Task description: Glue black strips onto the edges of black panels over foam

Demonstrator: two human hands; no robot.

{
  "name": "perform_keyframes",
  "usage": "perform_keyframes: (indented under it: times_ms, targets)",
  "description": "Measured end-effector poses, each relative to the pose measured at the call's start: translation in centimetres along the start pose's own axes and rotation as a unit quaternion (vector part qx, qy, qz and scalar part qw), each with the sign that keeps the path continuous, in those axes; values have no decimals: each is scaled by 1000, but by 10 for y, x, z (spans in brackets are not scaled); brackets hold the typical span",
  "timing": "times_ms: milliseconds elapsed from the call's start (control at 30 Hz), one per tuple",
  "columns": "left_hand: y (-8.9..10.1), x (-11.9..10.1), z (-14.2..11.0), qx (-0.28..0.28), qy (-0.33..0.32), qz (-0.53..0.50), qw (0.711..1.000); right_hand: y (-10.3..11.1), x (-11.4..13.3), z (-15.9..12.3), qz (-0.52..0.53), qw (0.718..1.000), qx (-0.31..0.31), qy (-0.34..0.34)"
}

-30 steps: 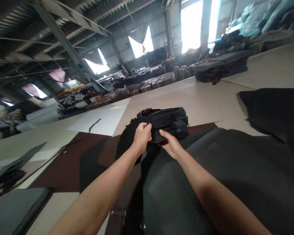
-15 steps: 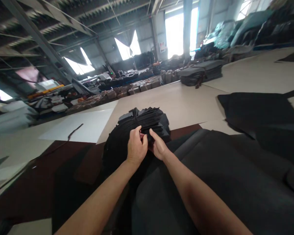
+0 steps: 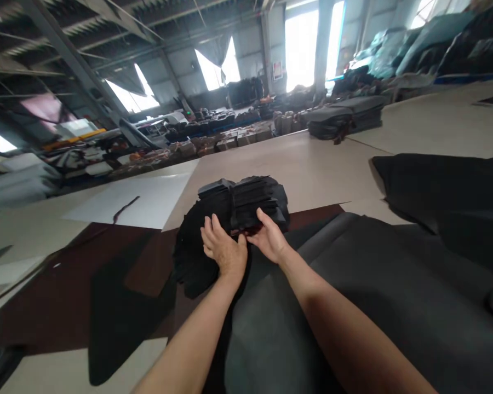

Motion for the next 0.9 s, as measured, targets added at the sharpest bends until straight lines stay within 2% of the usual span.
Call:
perform_keyframes:
  times_ms: [67, 133, 267, 400, 600, 667, 733, 767, 833, 900]
  targets:
    - [1, 8, 6, 1, 3, -6, 1000, 3, -2, -1, -25, 1000, -10, -9]
    - [2, 19, 17, 26, -18, -8, 999, 6, -3, -2, -47, 999, -24, -11]
    - [-2, 41, 47, 87, -108, -8, 990, 8, -7, -3, -73, 997, -27, -6]
    - [-9, 54, 69, 125, -196, 15, 973, 7, -11, -3, -110, 994, -27, -2]
    - [-14, 67, 88, 177, -320, 41, 930, 4, -11, -7, -130, 991, -23, 13]
    - [-13, 68, 89, 181, -323, 55, 927, 3, -11, -6, -135, 991, -17, 22]
    - [-8, 69, 86, 149, -268, 79, 949, 3, -12, -4, -140, 990, -20, 22]
    - [-4, 72, 82, 124, -211, 92, 965, 3, -13, -3, -142, 989, -24, 20]
    - [3, 84, 66, 74, -44, 118, 989, 3, -14, -1, -144, 989, -26, 17]
    - [5, 101, 40, 53, 128, 146, 979, 2, -14, 0, -146, 989, -27, 23]
Point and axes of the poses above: each hand's wrist, its own z-axis towards the middle knuckle, its own y-axis out of the back of the hand, x = y × z, the point moved 6 cm from there along z, towards the middle knuckle, and after that the axes turned 15 degrees about -x, right-handed, at the moved point
